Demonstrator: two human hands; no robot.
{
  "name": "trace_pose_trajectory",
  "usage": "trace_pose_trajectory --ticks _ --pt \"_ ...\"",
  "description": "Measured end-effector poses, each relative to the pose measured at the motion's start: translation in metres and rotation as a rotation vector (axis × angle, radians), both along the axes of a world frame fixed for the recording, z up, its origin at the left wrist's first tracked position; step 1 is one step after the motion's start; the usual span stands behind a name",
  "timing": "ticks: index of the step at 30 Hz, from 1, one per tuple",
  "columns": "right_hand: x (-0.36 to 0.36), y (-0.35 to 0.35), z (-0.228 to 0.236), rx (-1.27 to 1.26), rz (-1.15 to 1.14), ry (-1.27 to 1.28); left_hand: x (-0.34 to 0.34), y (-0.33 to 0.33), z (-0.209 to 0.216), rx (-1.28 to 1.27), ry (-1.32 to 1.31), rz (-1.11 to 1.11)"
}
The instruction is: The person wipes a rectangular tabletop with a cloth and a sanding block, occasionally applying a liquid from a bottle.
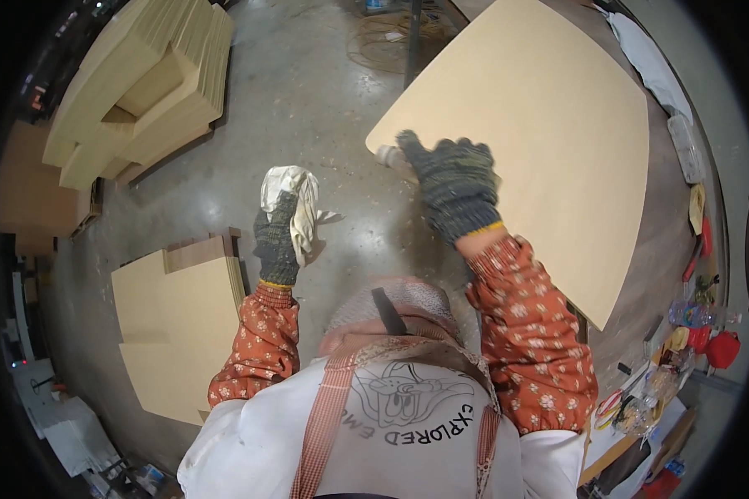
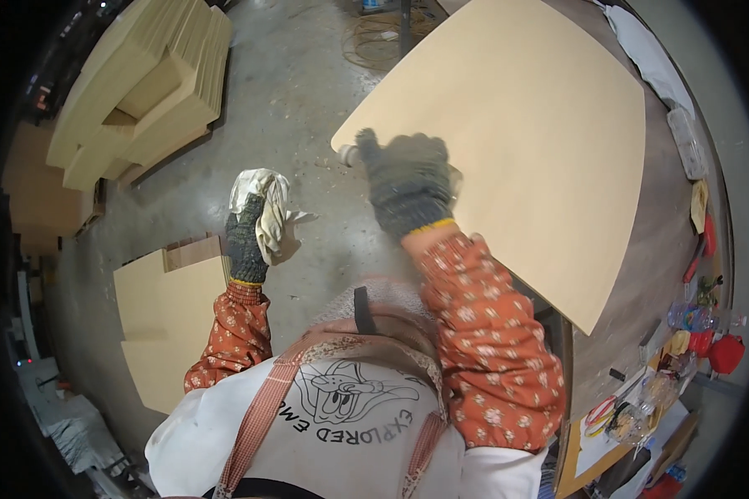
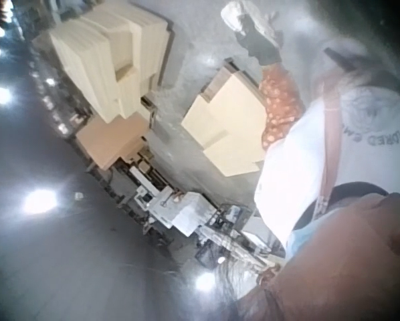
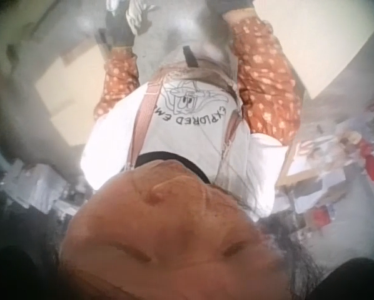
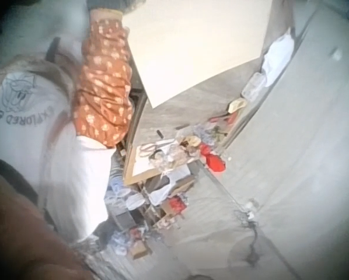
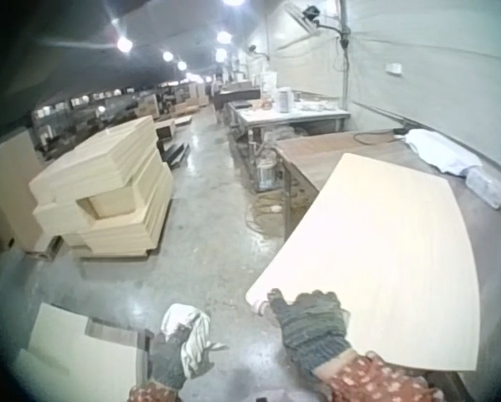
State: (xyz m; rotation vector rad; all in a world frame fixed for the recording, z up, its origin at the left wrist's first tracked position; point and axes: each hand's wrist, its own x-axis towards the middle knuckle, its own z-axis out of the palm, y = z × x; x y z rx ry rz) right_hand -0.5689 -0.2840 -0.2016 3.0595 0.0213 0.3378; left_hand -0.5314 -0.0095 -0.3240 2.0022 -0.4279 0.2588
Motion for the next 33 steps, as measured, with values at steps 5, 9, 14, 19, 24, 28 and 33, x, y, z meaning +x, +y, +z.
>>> trace_pose_trajectory --ticks 5,9,14,19,24,28,33 --pt "-0.014 -0.012 -0.009 0.087 -0.005 0.138 0.025 -0.043 0.038 0.038 -0.234 0.136" --pt "-0.091 -0.052 0.022 0.013 -0.170 0.170 0.056 -0.105 0.063 0.043 -0.426 -0.043" --pt "-0.191 -0.104 0.033 -0.150 -0.315 0.266 0.033 -0.144 0.036 0.576 -0.504 -0.124" --pt "-0.238 -0.129 0.042 -0.149 -0.414 0.321 -0.033 -0.183 0.040 0.564 -0.512 -0.275" --pt "-0.200 -0.124 0.025 -0.031 -0.232 0.194 -0.077 -0.207 0.048 0.592 -0.499 -0.387" --pt "-0.186 -0.137 0.014 0.027 -0.180 0.241 -0.069 -0.206 0.048 0.599 -0.495 -0.402" --pt "-0.234 -0.181 0.028 0.567 -0.139 -0.158 -0.116 -0.228 0.030 0.593 -0.492 -0.336"
